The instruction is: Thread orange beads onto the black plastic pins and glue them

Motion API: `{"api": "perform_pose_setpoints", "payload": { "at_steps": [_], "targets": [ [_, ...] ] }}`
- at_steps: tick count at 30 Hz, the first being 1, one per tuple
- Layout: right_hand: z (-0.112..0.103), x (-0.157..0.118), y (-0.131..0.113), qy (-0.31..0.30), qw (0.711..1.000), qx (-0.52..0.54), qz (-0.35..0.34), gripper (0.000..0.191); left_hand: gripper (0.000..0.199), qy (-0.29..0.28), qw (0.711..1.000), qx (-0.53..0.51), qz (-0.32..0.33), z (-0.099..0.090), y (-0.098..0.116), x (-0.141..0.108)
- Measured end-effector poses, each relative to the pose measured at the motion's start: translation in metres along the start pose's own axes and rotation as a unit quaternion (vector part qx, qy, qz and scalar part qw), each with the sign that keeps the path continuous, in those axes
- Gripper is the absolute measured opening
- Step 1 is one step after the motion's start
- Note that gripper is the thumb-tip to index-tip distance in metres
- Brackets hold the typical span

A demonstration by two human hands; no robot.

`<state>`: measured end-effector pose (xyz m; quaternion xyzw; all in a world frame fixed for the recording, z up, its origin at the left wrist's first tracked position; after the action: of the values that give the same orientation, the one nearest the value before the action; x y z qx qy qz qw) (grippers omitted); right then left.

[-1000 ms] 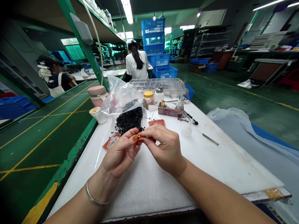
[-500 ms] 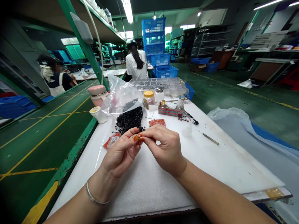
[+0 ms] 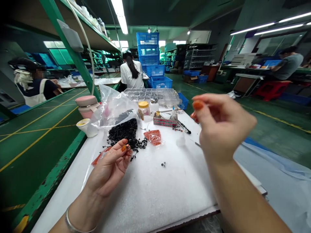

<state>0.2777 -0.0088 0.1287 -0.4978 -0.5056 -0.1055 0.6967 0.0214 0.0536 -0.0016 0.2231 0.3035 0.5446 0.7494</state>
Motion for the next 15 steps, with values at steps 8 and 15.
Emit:
{"api": "perform_pose_setpoints", "payload": {
  "at_steps": [8, 15],
  "targets": [
    [0.075, 0.047, 0.135, -0.304, 0.911, -0.228, 0.162, 0.019, 0.025, 0.006, 1.0, 0.009, 0.005, -0.001, 0.001, 0.001],
    [0.066, 0.05, 0.11, -0.23, 0.926, -0.274, 0.124, 0.022, 0.025, -0.018, 1.0, 0.009, 0.006, 0.0, 0.0, 0.003]
  ]
}}
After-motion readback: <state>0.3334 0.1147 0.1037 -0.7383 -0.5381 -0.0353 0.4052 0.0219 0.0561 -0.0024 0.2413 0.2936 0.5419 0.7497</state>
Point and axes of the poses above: each hand's wrist, its own x-axis towards the middle knuckle, its own z-axis out of the palm, y = z × x, the point moved 7 cm from there along x, towards the middle knuckle, and after that the axes turned 5 degrees about z, right-handed, at the moved point
